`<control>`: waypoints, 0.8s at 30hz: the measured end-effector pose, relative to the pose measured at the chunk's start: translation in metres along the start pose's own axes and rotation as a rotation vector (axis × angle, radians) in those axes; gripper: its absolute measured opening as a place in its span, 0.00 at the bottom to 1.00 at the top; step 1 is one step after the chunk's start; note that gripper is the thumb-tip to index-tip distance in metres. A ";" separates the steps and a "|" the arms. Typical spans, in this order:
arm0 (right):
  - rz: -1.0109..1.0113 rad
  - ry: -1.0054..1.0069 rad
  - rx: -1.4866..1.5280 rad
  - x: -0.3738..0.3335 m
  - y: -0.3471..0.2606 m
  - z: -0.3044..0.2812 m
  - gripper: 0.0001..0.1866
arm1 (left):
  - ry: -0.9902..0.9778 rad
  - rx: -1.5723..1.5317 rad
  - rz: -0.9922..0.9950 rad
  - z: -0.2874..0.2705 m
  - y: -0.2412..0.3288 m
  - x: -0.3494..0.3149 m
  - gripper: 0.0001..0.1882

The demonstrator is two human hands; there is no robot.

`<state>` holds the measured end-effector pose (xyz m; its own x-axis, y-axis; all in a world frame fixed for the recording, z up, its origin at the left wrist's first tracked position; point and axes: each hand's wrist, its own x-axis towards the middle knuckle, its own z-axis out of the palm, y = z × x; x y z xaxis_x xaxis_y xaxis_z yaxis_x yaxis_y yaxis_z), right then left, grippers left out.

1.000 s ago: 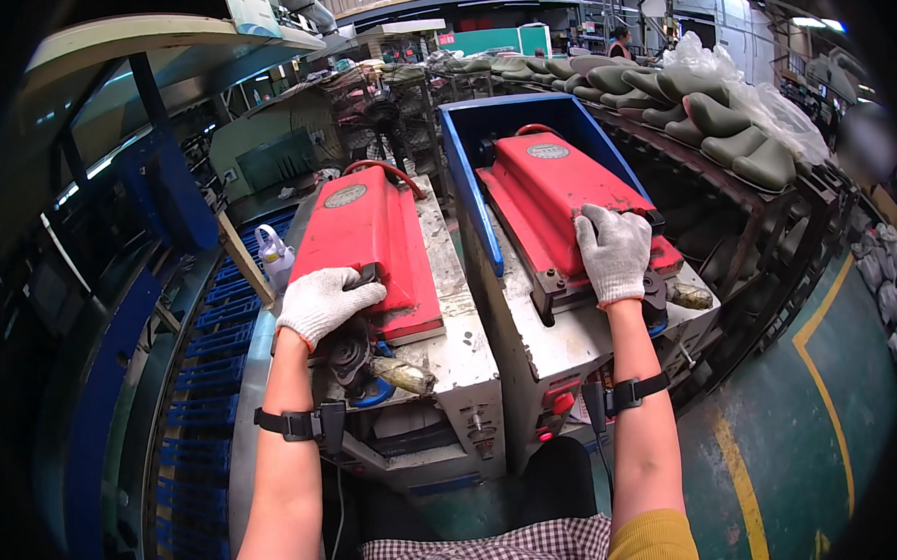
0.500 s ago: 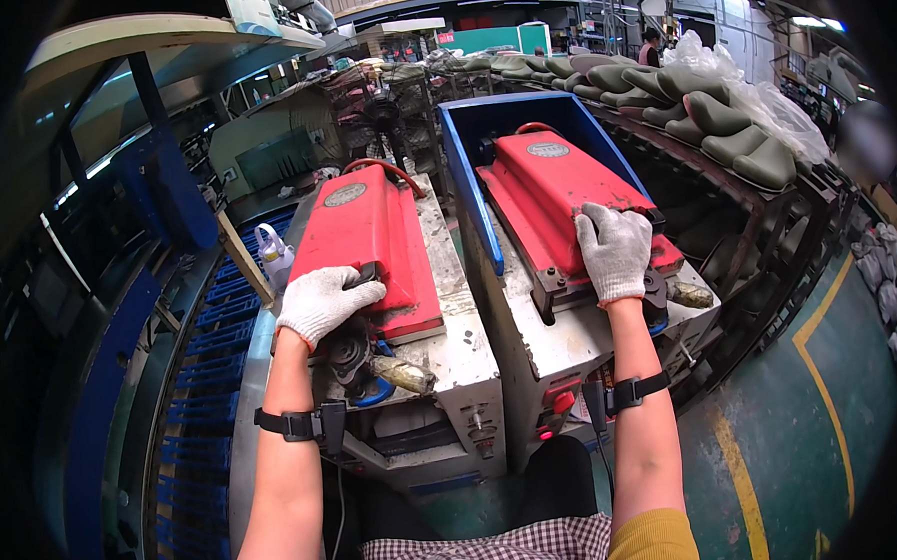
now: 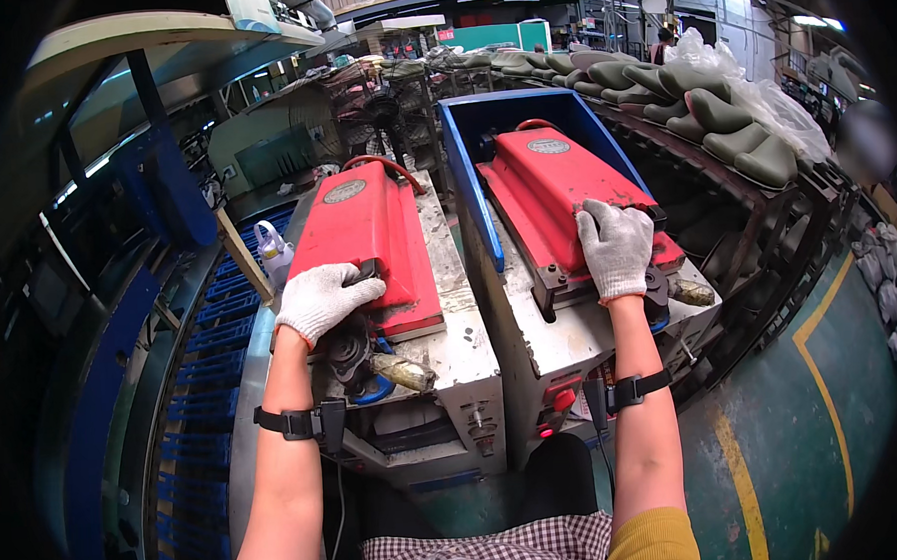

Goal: Operating an industrial press machine to process shoe components.

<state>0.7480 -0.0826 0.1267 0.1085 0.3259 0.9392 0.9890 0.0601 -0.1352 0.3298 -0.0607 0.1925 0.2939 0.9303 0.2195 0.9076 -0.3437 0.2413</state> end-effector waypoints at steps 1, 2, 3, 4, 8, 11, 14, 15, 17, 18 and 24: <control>0.000 -0.001 -0.003 0.000 0.000 0.000 0.09 | 0.007 0.000 0.004 0.000 0.000 0.000 0.35; -0.001 -0.001 -0.007 0.000 0.000 0.000 0.09 | 0.007 0.000 0.004 -0.001 0.001 -0.001 0.35; -0.001 -0.001 -0.008 0.000 0.001 0.001 0.09 | -0.007 0.000 -0.013 -0.003 0.004 -0.001 0.33; -0.001 -0.002 -0.008 -0.001 0.002 0.002 0.09 | -0.022 0.000 -0.030 -0.004 0.005 -0.001 0.32; -0.001 0.000 0.002 0.000 0.001 0.001 0.09 | -0.026 0.008 -0.030 -0.004 0.005 -0.002 0.32; -0.008 0.000 -0.008 -0.001 0.003 0.003 0.09 | -0.011 0.004 -0.020 -0.003 0.005 -0.002 0.32; -0.007 -0.007 -0.011 -0.001 0.002 0.002 0.09 | -0.014 0.006 -0.020 -0.003 0.004 -0.001 0.32; -0.007 -0.007 -0.011 0.000 0.002 0.002 0.09 | -0.013 0.007 -0.017 -0.003 0.004 -0.001 0.33; -0.009 0.003 -0.007 0.000 0.001 0.001 0.09 | -0.012 0.008 -0.014 -0.003 0.003 -0.001 0.33; -0.009 0.003 -0.007 0.000 0.001 0.001 0.09 | -0.011 0.008 -0.012 -0.003 0.003 -0.001 0.33; -0.005 0.009 -0.005 -0.001 0.001 0.001 0.09 | -0.014 0.004 -0.016 -0.003 0.004 -0.001 0.32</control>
<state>0.7485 -0.0816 0.1256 0.1044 0.3175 0.9425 0.9900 0.0567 -0.1288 0.3325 -0.0638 0.1962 0.2836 0.9374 0.2023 0.9132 -0.3283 0.2412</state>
